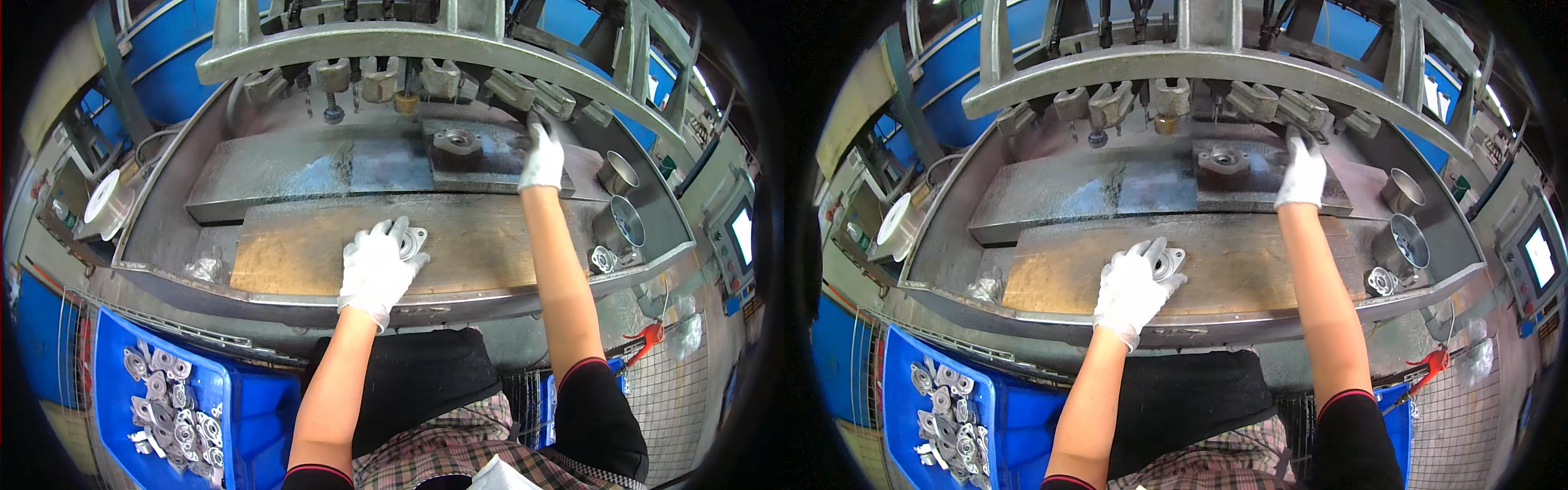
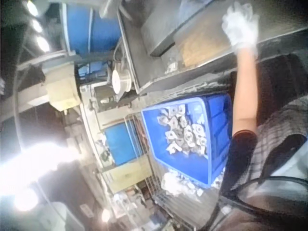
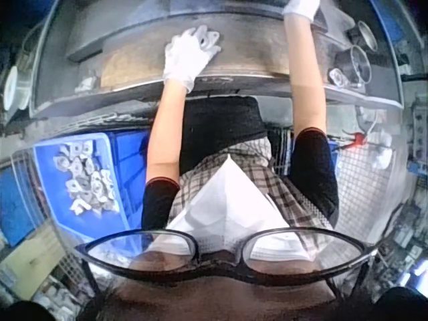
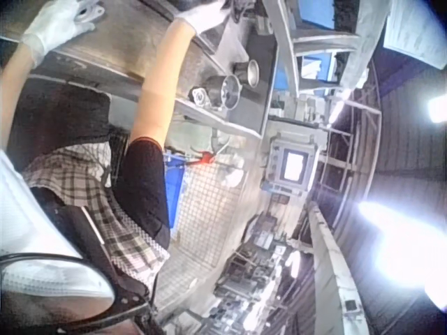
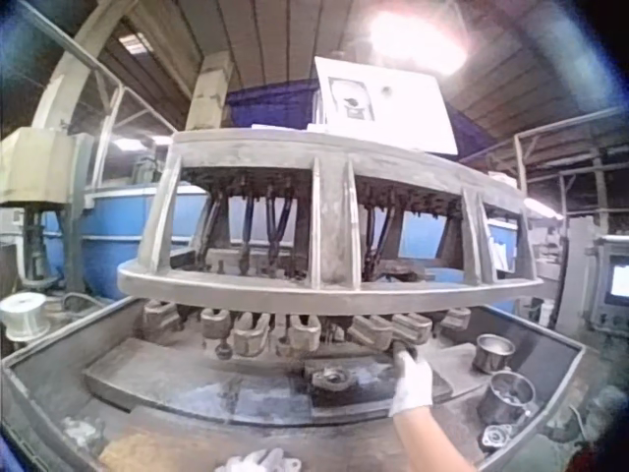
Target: Deburring and inspecting metal parts using hand tools and an air duster at a factory workstation.
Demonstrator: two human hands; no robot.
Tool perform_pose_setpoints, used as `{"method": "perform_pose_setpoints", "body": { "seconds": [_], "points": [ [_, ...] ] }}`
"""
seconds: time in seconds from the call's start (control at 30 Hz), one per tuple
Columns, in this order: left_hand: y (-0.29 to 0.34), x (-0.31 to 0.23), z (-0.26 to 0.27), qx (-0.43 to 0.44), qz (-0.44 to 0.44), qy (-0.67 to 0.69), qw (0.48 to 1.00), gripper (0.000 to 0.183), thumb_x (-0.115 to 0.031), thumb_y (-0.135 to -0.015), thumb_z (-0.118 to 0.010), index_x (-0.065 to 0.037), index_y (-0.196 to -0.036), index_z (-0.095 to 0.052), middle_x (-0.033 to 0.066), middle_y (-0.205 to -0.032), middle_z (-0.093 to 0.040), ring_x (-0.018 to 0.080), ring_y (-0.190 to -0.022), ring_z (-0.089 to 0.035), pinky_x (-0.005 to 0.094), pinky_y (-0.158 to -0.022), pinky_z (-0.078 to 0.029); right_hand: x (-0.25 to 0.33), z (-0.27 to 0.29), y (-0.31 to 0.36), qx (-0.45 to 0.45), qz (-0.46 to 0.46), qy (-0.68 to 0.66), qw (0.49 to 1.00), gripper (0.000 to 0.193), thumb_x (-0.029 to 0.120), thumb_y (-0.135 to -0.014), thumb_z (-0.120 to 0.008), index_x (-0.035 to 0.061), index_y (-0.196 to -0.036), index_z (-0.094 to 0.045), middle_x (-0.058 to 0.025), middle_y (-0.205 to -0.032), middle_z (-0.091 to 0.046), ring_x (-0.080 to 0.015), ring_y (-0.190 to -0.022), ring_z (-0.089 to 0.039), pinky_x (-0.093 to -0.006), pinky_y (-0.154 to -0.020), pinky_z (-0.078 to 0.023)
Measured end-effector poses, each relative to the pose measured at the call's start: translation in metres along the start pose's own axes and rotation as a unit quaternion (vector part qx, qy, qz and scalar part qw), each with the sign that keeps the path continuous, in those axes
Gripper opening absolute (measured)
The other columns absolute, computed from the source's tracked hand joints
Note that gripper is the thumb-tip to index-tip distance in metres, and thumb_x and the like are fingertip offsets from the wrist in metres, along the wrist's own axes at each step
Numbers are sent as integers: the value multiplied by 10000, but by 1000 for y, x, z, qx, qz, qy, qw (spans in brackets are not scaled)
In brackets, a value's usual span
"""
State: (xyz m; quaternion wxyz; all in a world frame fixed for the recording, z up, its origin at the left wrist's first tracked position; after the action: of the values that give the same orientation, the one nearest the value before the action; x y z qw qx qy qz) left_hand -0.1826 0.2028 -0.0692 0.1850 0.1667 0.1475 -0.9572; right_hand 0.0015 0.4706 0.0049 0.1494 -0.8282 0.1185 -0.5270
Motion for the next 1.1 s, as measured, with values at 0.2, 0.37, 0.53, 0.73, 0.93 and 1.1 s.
{"method": "perform_pose_setpoints", "body": {
  "seconds": [0.2, 0.37, 0.53, 0.73, 0.93, 1.1],
  "points": [
    [0, 2, -1, -14, -5, 2, 1000, 690, -480, -836, -716, -109, -1400, -574, 105, -1372, -603, 344, -1201, -576, 458, -1041, -443, -11, -7, 19, 7, -71, -10, 997, 441, 268, -947, -658, -22, -1270, -579, -137, -1060, -675, -209, -657, -640, -337, -657, -530],
    [-1, 5, -5, -21, -10, 0, 1000, 692, -494, -830, -717, -113, -1391, -581, 117, -1373, -601, 343, -1179, -582, 452, -1018, -459, -4, -3, 49, 32, -32, 19, 999, 425, 303, -959, -658, 20, -1265, -576, -103, -903, -678, -162, -627, -619, -287, -566, -484],
    [0, 6, -3, -10, -8, 4, 1000, 698, -501, -827, -719, -113, -1390, -580, 128, -1374, -596, 343, -1157, -589, 455, -1000, -470, -46, -39, 40, 7, -115, 118, 986, 319, 314, -948, -682, 55, -1108, -585, -79, -801, -618, -162, -623, -594, -294, -553, -454],
    [0, 7, -1, 4, -8, 28, 1000, 687, -493, -844, -704, -111, -1396, -564, 126, -1355, -602, 346, -1137, -595, 455, -985, -475, -30, -31, 74, 55, -114, 47, 991, 366, 276, -953, -648, 26, -1209, -568, -138, -1010, -715, -188, -673, -646, -327, -595, -479],
    [0, 7, -1, -1, -14, 43, 999, 635, -470, -840, -699, -103, -1340, -562, 139, -1275, -623, 350, -1114, -597, 480, -947, -469, -50, -64, 88, 139, -54, 78, 986, 441, 334, -960, -639, -17, -1223, -590, -144, -1049, -726, -170, -673, -647, -298, -615, -496],
    [1, 8, -1, -15, -17, 47, 999, 592, -460, -851, -688, -98, -1306, -575, 136, -1234, -631, 343, -1096, -600, 468, -919, -471, -86, -103, 71, 80, -49, 144, 985, 310, 202, -942, -631, -16, -1160, -598, -141, -911, -708, -252, -668, -692, -356, -594, -523]
  ]
}}
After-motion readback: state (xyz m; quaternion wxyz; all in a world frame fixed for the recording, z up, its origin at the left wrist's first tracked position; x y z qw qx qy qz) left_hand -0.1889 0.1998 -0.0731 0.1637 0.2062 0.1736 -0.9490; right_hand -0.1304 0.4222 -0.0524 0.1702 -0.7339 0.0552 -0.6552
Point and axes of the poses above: each hand's wrist, its own y-axis away from the middle knuckle, its own z-axis out of the back of the hand, x = y × z, the point moved 9 cm from there along -y, towards the middle knuckle
